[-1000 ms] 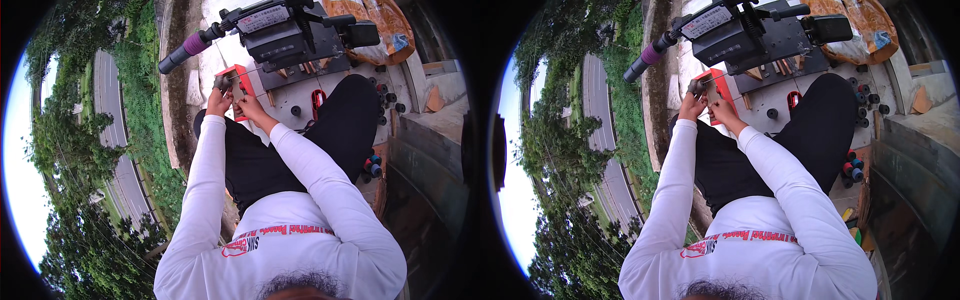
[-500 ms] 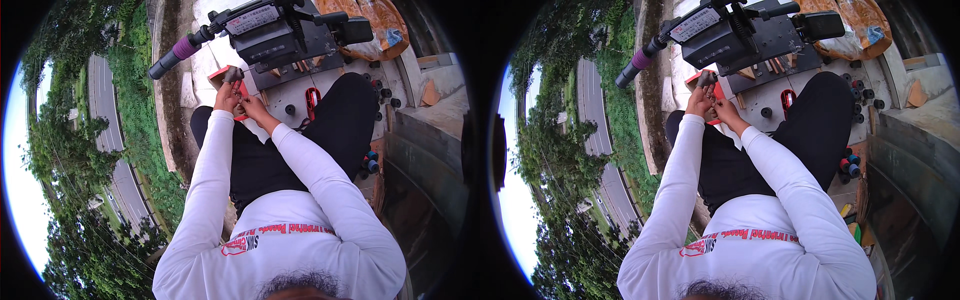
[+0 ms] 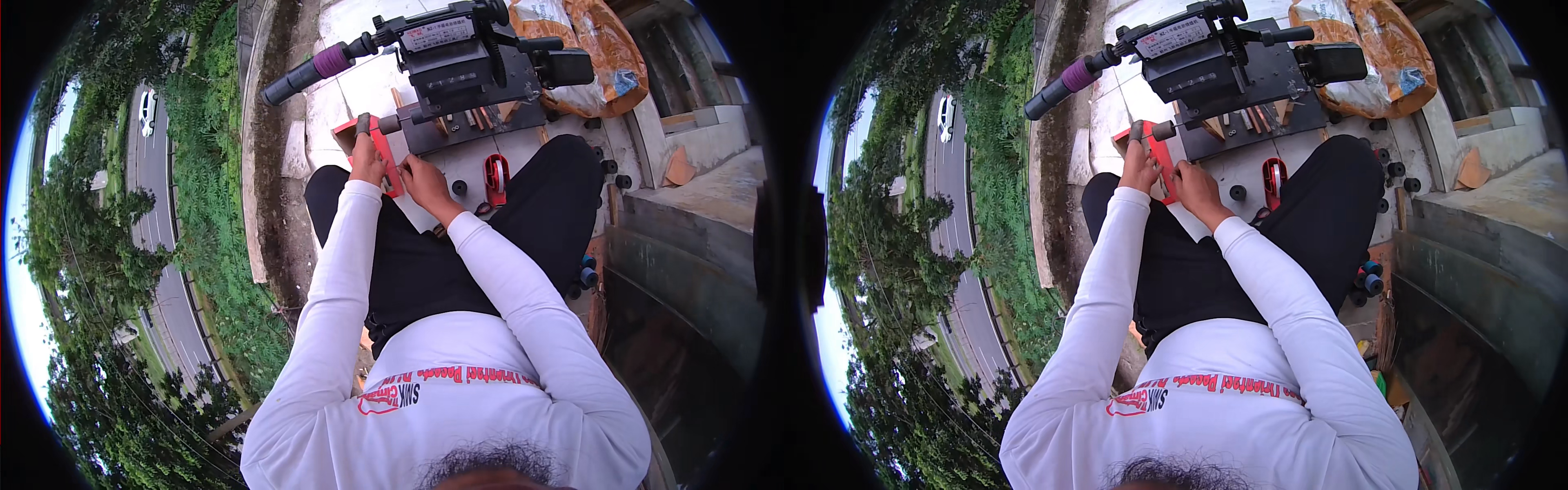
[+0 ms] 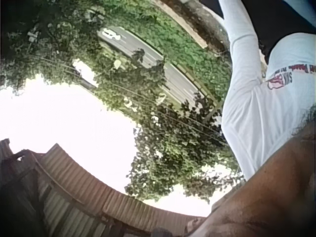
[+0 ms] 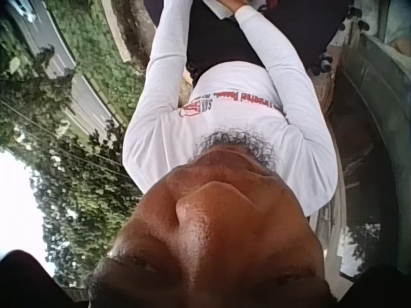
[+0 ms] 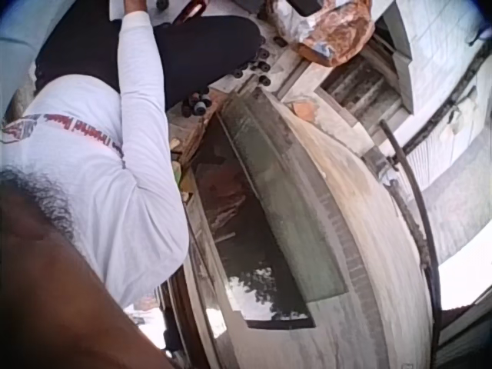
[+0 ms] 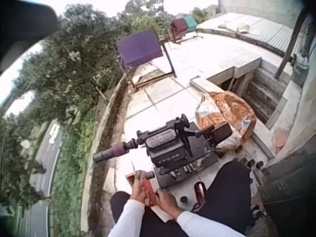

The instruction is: Assembling or inspecting components of a professional video camera rig.

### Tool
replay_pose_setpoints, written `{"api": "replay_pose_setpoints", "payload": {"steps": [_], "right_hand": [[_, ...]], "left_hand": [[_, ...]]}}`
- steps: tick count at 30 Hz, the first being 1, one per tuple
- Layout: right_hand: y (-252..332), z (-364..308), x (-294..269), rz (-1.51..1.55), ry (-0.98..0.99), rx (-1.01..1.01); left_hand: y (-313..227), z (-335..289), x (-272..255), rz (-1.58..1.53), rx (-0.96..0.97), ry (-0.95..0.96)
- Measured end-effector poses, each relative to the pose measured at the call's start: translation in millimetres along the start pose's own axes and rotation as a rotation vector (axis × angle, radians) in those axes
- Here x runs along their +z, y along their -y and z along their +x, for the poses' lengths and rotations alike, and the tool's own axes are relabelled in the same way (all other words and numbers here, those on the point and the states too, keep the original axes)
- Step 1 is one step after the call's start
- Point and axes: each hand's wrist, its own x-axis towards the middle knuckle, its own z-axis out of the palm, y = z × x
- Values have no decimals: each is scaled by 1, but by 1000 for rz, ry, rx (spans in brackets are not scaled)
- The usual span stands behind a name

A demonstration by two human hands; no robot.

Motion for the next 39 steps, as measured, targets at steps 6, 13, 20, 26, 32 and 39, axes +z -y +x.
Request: {"api": "replay_pose_setpoints", "payload": {"steps": [6,13,20,26,32,39], "right_hand": [[36,-42,-52,-148,37,-234],[118,-65,-137,-276,-53,-493],[183,-55,-174,-232,-76,-542],[222,-54,-203,-324,-40,-590],[250,-44,-211,-391,28,-622],[228,-33,-206,-305,-36,-595]], "left_hand": [[5,-66,-59,196,574,294],[0,-158,-75,896,1227,655],[4,-158,-70,560,1130,706],[-16,-204,-55,391,1362,482],[-21,-185,-51,363,1319,633],[-13,-191,-41,55,1103,675]]}}
